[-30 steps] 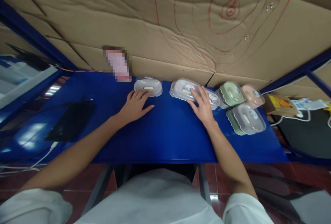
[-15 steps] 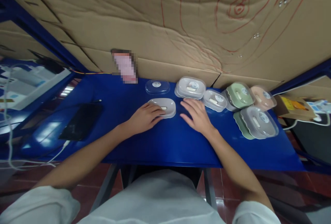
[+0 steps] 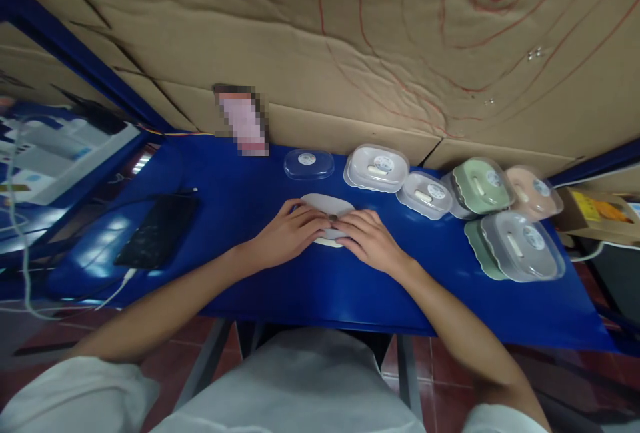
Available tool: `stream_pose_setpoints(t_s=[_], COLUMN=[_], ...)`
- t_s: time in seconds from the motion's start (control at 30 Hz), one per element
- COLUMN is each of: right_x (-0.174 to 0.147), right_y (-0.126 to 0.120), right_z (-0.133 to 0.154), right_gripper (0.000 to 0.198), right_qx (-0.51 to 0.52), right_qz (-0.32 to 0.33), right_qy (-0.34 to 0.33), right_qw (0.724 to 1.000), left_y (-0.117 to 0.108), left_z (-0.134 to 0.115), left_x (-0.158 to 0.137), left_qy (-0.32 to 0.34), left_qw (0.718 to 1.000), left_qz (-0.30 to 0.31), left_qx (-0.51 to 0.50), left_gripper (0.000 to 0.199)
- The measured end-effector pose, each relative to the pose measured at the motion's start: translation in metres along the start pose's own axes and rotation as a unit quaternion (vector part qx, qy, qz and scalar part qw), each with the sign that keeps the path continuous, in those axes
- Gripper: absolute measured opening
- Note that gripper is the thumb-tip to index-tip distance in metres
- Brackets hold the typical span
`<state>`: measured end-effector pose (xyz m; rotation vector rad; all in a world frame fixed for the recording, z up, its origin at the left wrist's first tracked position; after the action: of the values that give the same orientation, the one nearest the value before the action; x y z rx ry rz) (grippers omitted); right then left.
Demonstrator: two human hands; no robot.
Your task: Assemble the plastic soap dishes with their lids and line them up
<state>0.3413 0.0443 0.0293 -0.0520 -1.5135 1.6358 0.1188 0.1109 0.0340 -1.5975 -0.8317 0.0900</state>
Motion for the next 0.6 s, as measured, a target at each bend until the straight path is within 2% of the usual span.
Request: stream_pose_setpoints(t_s=[0.1, 0.17, 0.3, 0.37, 0.43, 0.5, 0.6], right_x=[-0.005, -0.011, -0.021, -0.023, -0.024, -0.022, -0.018], right_y=[-0.007, -0.011, -0.017, -0.019, -0.02, -0.02, -0.02], right_z=[-0.005, -0.011, -0.023, -0.027, -0.028, -0.026, -0.02], right_gripper=[0.027, 0.023, 0.027, 0.029, 0.031, 0.032, 0.032], right_qx=[0.025, 0.041, 0.055, 0.049, 0.045, 0.049, 0.054], right_qz=[-0.08, -0.124, -0.183, -0.196, -0.196, -0.185, -0.158], right_qy=[0.045, 0.096, 0.216, 0.257, 0.274, 0.275, 0.244], right_qw=[0.995, 0.987, 0.958, 0.945, 0.94, 0.942, 0.955], left_y=[-0.01, -0.014, -0.007, -0.002, -0.001, -0.005, -0.018], left_z=[0.0, -0.003, -0.008, -0.007, -0.003, 0.002, 0.011], left_x=[0.001, 0.0, -0.004, -0.006, -0.008, -0.008, -0.003], left_qy=[-0.014, 0.003, 0.057, 0.066, 0.066, 0.059, 0.049], left_qw=[0.998, 0.997, 0.997, 0.994, 0.991, 0.992, 0.996], left_qz=[-0.065, -0.071, 0.033, 0.083, 0.111, 0.115, 0.079], left_qx=[0.004, 0.007, 0.029, 0.04, 0.031, 0.012, 0.013], left_gripper=[0.026, 0.026, 0.029, 0.024, 0.015, 0.015, 0.032])
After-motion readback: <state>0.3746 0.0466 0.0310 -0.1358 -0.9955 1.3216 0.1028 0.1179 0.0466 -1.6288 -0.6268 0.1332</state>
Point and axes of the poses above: each hand's wrist, its own x-axis towards the middle knuckle, its own y-axis out of the palm, z = x × y, the point moved 3 cm from there along x, towards the middle knuckle, and after that the axes turned 14 degrees about -y, right-handed, at the moved point
